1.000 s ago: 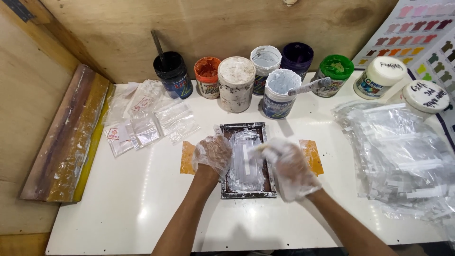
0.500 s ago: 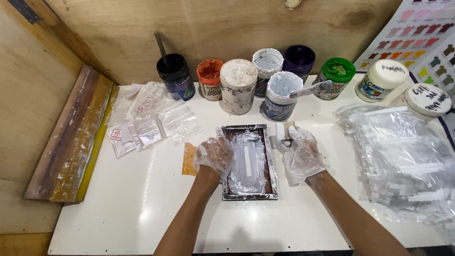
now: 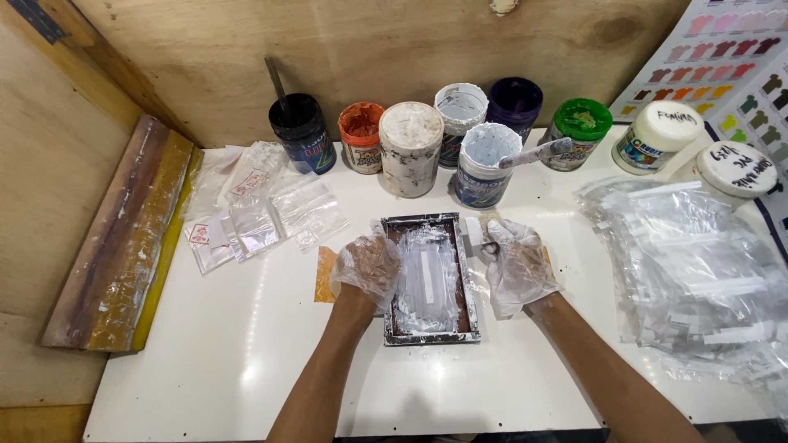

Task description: Manual screen printing of white ink onto small plastic bags

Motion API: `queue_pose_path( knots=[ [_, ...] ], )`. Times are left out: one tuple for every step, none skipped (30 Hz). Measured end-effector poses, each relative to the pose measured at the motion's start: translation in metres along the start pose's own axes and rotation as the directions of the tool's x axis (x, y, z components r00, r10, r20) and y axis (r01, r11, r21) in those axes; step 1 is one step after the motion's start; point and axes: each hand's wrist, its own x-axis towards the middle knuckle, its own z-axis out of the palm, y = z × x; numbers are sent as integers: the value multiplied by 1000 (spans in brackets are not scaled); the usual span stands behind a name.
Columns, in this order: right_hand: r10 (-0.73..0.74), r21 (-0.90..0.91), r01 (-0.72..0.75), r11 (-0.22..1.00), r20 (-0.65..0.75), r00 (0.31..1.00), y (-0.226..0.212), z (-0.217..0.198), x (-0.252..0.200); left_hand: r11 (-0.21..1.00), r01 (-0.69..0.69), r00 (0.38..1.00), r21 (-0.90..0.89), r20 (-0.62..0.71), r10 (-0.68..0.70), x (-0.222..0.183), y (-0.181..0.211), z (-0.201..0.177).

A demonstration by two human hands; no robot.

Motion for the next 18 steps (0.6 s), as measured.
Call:
queue_pose_path(
  knots=[
    [16,86,-14,996,-23,1000,-3,2,-3,999,-36,998,14,-41,37,36,-9,-23],
    [30,173,-22,985,-45,999,-7,3,-6,997,-72,994,30,-85,74,73,-18,-44],
    [29,174,-21,985,-47,998,-8,3,-6,997,-72,993,29,-86,74,45,-14,-26],
    [42,144,-34,989,-52,998,-9,3,-7,994,-77,994,79,-75,83,17,-11,-8],
    [55,114,-48,992,-57,997,-9,2,-7,988,-82,994,130,-64,90,-11,-8,9],
    [57,113,-51,992,-57,997,-3,1,-4,988,-82,994,129,-61,90,-65,11,46],
    [71,154,-59,986,-69,995,3,0,0,985,147,988,95,29,-151,-115,32,78],
    [83,197,-65,978,-81,993,8,-1,5,925,371,917,81,121,-379,-158,55,111],
    [84,196,-67,978,-81,993,0,3,-4,925,371,917,81,123,-379,-158,41,110],
    [67,175,-47,984,-113,991,-8,7,-12,912,407,895,47,181,-409,-157,26,110],
    [50,152,-28,988,-144,988,-16,10,-20,896,444,868,15,239,-434,-156,12,110],
    [52,153,-30,988,-144,988,-15,9,-18,896,443,869,16,240,-433,-151,-13,116],
    [61,136,-43,990,-133,989,-13,7,-16,866,499,821,-23,331,-465,-146,-38,122],
    [72,118,-57,991,-122,990,-11,5,-16,829,557,765,-53,422,-487,-142,-64,127],
    [75,117,-61,991,-122,990,-9,6,-16,830,556,764,-51,424,-486,-144,-80,122],
    [72,80,-63,995,-116,991,-8,7,-15,786,614,701,-76,510,-498,-145,-95,118],
    [69,42,-65,997,-111,991,-8,7,-15,737,669,633,-94,592,-499,-145,-110,116],
    [67,43,-63,997,-113,991,6,0,1,737,669,634,-97,592,-498,-122,-116,101]
  ],
)
